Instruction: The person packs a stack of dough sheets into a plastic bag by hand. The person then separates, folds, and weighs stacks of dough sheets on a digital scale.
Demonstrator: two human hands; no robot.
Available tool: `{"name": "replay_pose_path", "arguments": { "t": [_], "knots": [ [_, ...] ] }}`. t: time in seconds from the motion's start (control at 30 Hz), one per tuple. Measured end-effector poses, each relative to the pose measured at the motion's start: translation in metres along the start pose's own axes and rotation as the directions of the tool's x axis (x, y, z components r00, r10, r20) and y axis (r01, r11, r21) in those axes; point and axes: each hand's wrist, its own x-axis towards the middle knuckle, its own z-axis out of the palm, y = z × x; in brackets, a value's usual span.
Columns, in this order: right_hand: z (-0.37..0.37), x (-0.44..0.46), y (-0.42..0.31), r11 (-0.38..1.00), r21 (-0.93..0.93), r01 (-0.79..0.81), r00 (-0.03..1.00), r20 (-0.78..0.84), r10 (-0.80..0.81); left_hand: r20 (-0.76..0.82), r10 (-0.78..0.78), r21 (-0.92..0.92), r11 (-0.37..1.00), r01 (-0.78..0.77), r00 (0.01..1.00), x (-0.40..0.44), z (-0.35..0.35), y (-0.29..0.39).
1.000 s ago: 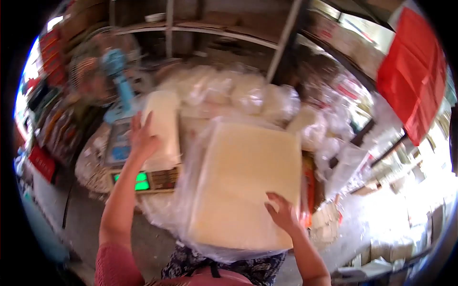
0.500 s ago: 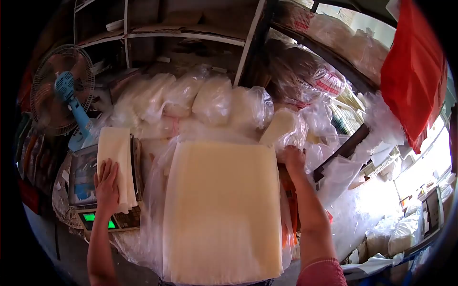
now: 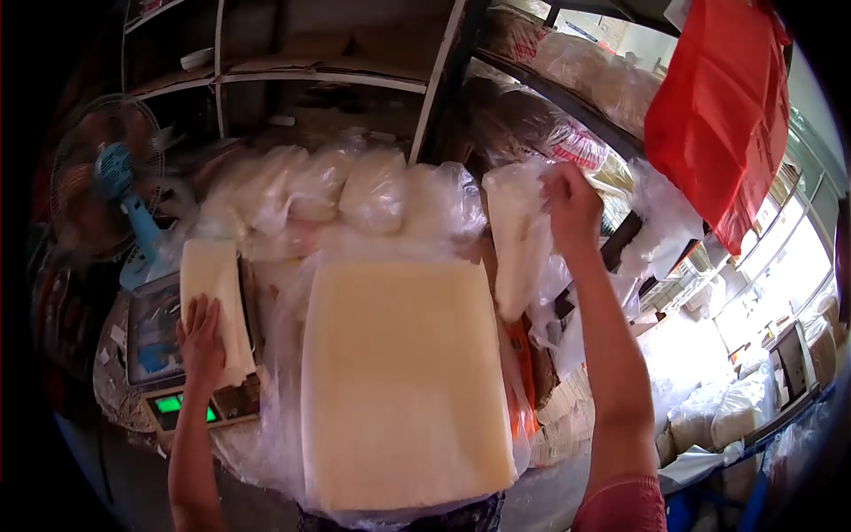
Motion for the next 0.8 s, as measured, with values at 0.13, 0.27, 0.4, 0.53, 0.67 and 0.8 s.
{"name": "replay_pose_path", "arguments": {
  "t": [0.13,0.27,0.4,0.53,0.67,0.8],
  "knots": [
    [0.036,-0.103,-0.063,0.989,0.134,-0.067,0.957,0.29,0.025,-0.064,0.033,0.037,0.999,-0.03,0.997,0.002,0.014,-0.01],
    [0.062,-0.166,-0.116,0.955,0.29,-0.054,0.902,0.425,-0.078,0.038,0.006,0.084,0.996,-0.009,0.999,0.001,-0.009,0.004],
    [0.081,-0.238,-0.078,0.877,0.429,0.215,0.652,0.606,-0.456,-0.336,0.264,0.16,0.962,-0.222,0.904,-0.022,-0.072,0.047],
    [0.035,-0.333,-0.101,0.849,0.185,0.495,0.48,0.756,-0.445,-0.263,0.341,-0.718,0.556,-0.419,0.903,-0.072,-0.04,0.074],
    [-0.01,-0.38,-0.112,0.979,-0.095,0.183,0.71,0.701,-0.064,0.042,0.345,-0.914,0.392,-0.103,0.938,-0.096,0.017,0.102],
    [-0.024,-0.386,-0.091,0.955,-0.129,0.266,0.643,0.762,-0.075,0.196,0.419,-0.945,0.322,0.057,0.887,-0.094,0.077,0.126]
  ]
}}
